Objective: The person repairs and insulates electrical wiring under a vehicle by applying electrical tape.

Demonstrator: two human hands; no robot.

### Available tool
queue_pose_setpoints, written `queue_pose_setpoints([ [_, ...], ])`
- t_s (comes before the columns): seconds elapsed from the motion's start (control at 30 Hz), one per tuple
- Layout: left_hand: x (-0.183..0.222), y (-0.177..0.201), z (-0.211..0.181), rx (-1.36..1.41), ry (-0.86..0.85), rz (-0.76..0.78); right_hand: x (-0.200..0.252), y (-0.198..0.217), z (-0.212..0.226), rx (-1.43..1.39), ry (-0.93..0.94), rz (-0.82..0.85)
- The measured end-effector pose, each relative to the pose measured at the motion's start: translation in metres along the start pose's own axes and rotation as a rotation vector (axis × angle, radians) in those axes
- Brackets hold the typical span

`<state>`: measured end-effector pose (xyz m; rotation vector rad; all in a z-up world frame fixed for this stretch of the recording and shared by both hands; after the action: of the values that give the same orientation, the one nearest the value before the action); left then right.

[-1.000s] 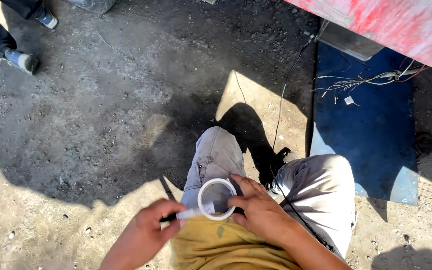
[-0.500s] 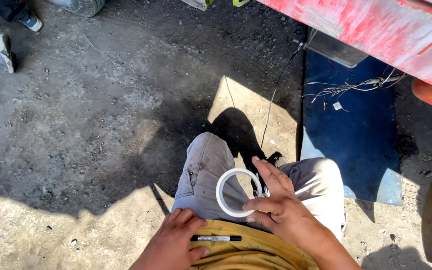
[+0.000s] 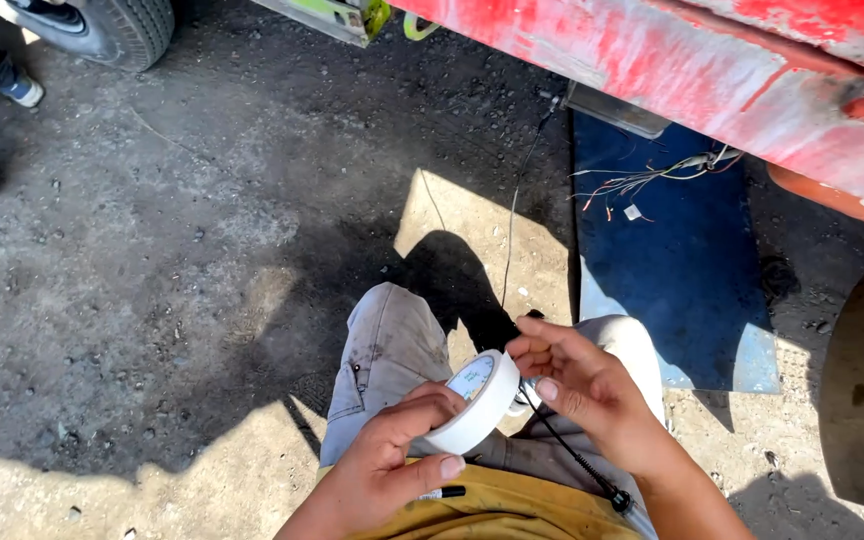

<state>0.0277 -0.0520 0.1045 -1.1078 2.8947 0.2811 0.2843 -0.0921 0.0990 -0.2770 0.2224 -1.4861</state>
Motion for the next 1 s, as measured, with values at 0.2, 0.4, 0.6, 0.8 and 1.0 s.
queue_pose_setpoints([
  [0.2, -0.005, 0.005, -0.005, 0.012, -0.042, 0.073, -0.002, 0.002, 0.005, 0.046, -0.089, -0.008],
  [0.4, -0.005, 0.007, -0.012, -0.025, -0.067, 0.09, -0.004, 0.003, 0.008, 0.011, -0.117, -0.028],
  [0.6, -0.013, -0.004, -0.011, -0.276, -0.108, -0.047, 0.006, -0.004, 0.001, 0.256, -0.032, -0.036],
  [0.8, -0.03, -0.006, -0.03, -0.668, 0.275, -0.022, 0.012, 0.001, -0.012, 0.336, -0.008, -0.083],
  [1.0, -0.045, -0.003, -0.03, -0.727, 0.357, 0.028, 0.01, 0.018, -0.009, 0.368, -0.048, -0.068],
])
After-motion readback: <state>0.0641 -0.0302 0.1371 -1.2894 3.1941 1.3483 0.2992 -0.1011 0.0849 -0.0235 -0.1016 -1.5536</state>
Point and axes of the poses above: each hand's wrist, its own x-axis away from the middle knuckle, its own y-axis out of the back of the hand, z = x × y, the point moved 1 cm from there along -x, towards the middle knuckle, and after that the axes turned 10 degrees about -x, right-handed, at the moved point
